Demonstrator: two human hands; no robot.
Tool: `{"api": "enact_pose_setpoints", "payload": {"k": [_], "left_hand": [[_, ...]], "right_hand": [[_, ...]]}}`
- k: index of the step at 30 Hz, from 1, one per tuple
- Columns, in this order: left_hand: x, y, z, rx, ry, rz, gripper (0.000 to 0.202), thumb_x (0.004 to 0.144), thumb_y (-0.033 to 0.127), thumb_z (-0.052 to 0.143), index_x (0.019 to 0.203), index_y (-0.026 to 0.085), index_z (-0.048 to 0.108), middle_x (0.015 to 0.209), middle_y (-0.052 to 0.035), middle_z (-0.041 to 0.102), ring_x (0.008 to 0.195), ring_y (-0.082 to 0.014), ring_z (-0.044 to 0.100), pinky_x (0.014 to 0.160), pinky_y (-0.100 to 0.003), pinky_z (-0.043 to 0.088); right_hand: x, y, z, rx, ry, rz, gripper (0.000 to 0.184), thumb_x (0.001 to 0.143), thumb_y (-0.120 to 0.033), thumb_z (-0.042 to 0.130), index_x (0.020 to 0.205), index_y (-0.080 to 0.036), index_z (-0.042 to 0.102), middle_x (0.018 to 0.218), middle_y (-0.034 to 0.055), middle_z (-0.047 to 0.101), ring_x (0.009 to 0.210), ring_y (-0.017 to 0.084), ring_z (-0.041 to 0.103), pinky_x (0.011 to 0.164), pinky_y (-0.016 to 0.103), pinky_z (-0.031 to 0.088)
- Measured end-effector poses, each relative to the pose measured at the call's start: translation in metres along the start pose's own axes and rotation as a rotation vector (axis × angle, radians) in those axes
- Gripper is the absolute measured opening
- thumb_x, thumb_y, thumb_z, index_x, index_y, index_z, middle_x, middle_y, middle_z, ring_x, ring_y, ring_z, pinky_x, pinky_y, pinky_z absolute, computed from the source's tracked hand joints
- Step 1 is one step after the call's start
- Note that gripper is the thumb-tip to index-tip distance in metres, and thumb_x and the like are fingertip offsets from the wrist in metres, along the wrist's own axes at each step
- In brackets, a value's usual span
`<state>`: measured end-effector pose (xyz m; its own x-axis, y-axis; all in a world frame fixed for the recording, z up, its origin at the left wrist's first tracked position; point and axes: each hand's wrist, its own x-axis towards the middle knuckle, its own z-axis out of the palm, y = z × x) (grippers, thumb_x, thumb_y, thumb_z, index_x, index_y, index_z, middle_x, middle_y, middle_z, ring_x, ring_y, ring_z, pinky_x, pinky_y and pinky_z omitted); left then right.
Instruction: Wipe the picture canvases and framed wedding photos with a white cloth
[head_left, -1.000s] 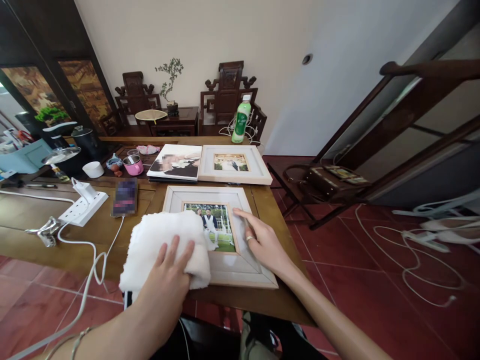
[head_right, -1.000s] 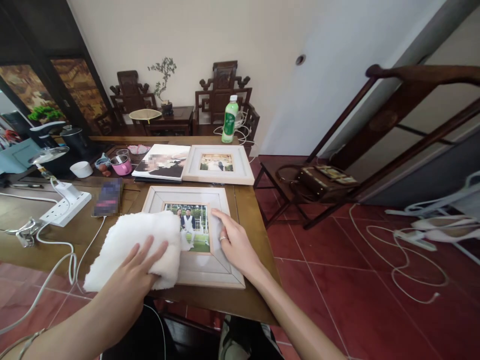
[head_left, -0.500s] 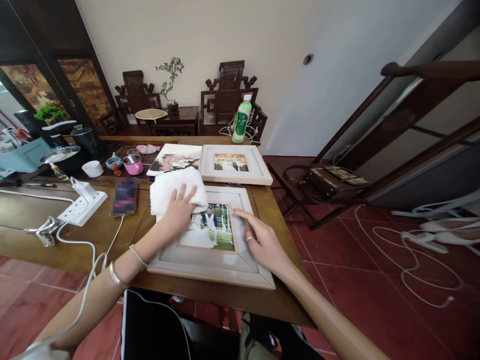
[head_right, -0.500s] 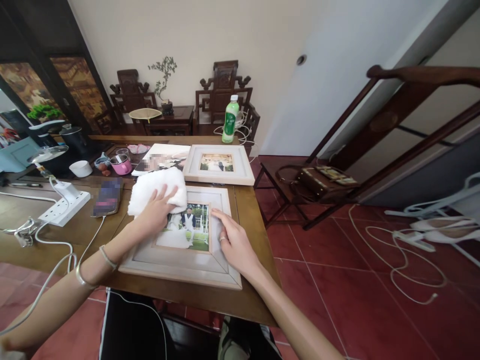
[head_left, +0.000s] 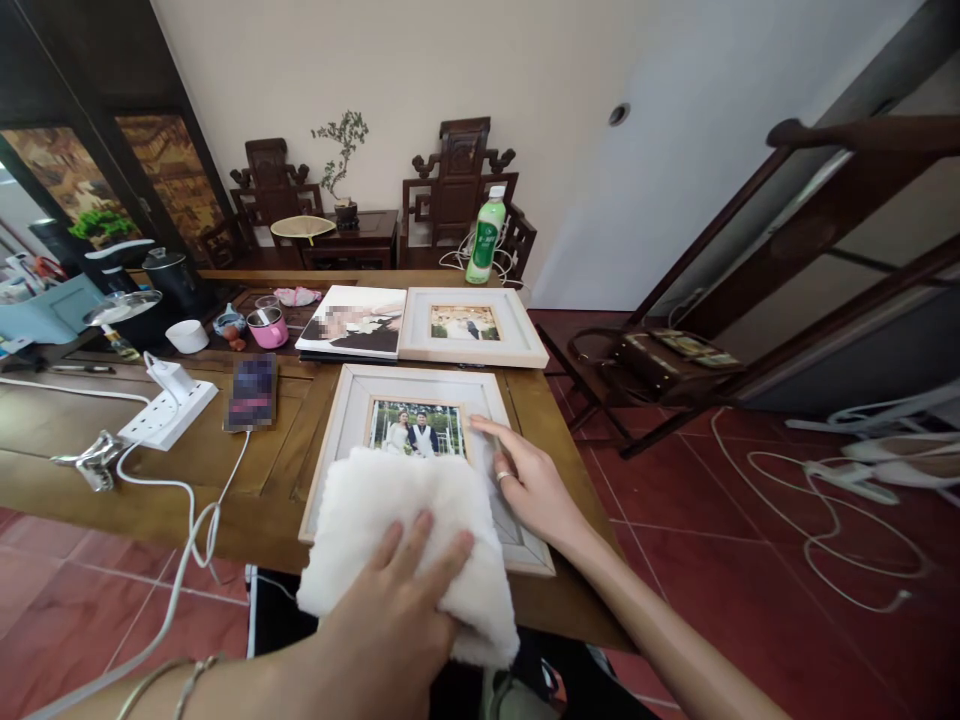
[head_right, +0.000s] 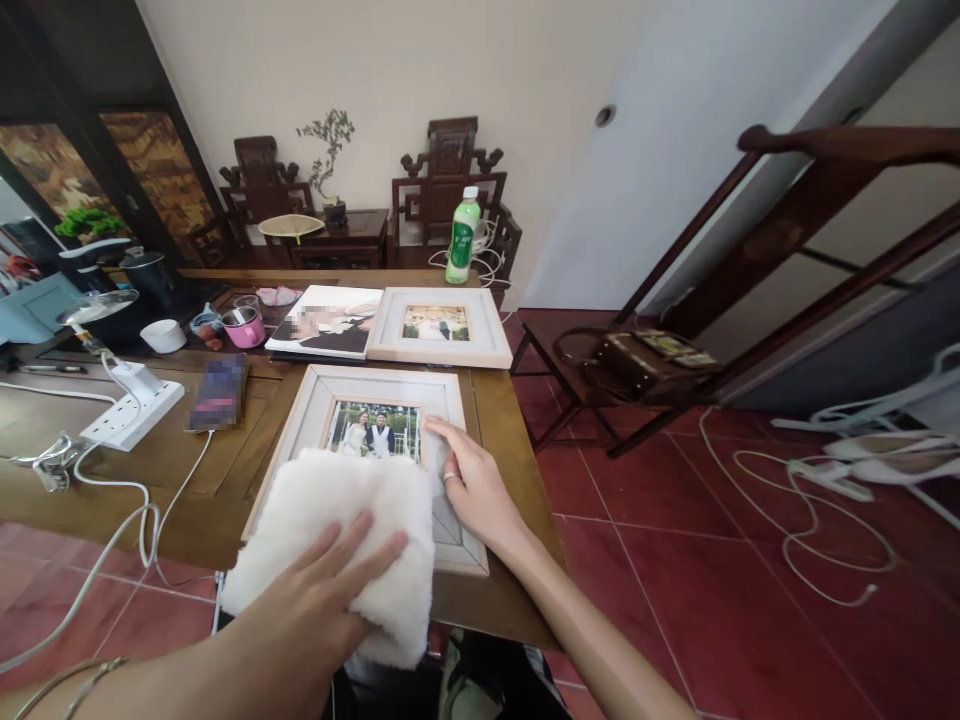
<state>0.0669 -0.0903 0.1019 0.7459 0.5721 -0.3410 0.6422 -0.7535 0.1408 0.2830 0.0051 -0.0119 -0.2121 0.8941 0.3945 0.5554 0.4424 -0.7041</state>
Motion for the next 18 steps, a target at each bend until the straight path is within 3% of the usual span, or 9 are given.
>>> {"api": "enact_pose_setpoints", "payload": {"k": [3,8,11,15,18], "left_hand": [[0.021,-0.019,0.003,-0.005,0.031,-0.07,0.043,0.076,0.012,0.056,0.118,0.017,0.066,0.157,-0.0097,0.021,0.142,-0.041,0.019,0.112,-0.055,0.028],[0.074,-0.083,0.008,0.106,0.269,-0.174,0.052,0.077,-0.002,0.049,0.123,0.019,0.062,0.158,-0.0102,0.021,0.143,-0.038,0.015,0.113,-0.054,0.025],[0.099,-0.109,0.003,0.168,0.321,-0.197,0.057,0.077,-0.003,0.048,0.128,0.019,0.058,0.158,-0.0109,0.018,0.144,-0.0369,0.013,0.114,-0.054,0.023],[0.117,-0.12,-0.007,0.288,0.342,-0.194,0.051,0.083,0.002,0.048,0.131,0.017,0.057,0.159,-0.0121,0.012,0.144,-0.0404,0.008,0.113,-0.06,0.02],[0.115,-0.116,-0.009,0.35,0.282,-0.178,0.041,0.085,0.002,0.045,0.118,0.014,0.066,0.159,-0.0111,0.016,0.142,-0.0429,0.015,0.111,-0.061,0.025]], "right_hand": [[0.0,0.001,0.0,-0.005,-0.008,0.002,0.054,0.077,-0.005,0.037,0.127,-0.019,0.053,0.136,0.0116,0.055,0.13,0.023,0.049,0.109,0.048,0.038],[0.0,0.001,-0.001,-0.004,-0.011,-0.01,0.056,0.076,-0.004,0.038,0.128,-0.021,0.052,0.137,0.01,0.055,0.13,0.023,0.048,0.108,0.047,0.039],[0.0,0.001,-0.001,-0.011,-0.01,-0.018,0.057,0.076,-0.004,0.038,0.128,-0.019,0.051,0.137,0.0109,0.055,0.129,0.023,0.049,0.108,0.046,0.04],[0.0,0.0,0.0,-0.026,-0.001,-0.01,0.055,0.077,-0.004,0.037,0.128,-0.018,0.051,0.136,0.0114,0.056,0.128,0.022,0.05,0.108,0.045,0.04],[0.001,-0.001,0.0,-0.028,-0.001,-0.011,0.055,0.077,-0.003,0.037,0.128,-0.019,0.051,0.135,0.0113,0.056,0.128,0.022,0.05,0.108,0.045,0.04]]}}
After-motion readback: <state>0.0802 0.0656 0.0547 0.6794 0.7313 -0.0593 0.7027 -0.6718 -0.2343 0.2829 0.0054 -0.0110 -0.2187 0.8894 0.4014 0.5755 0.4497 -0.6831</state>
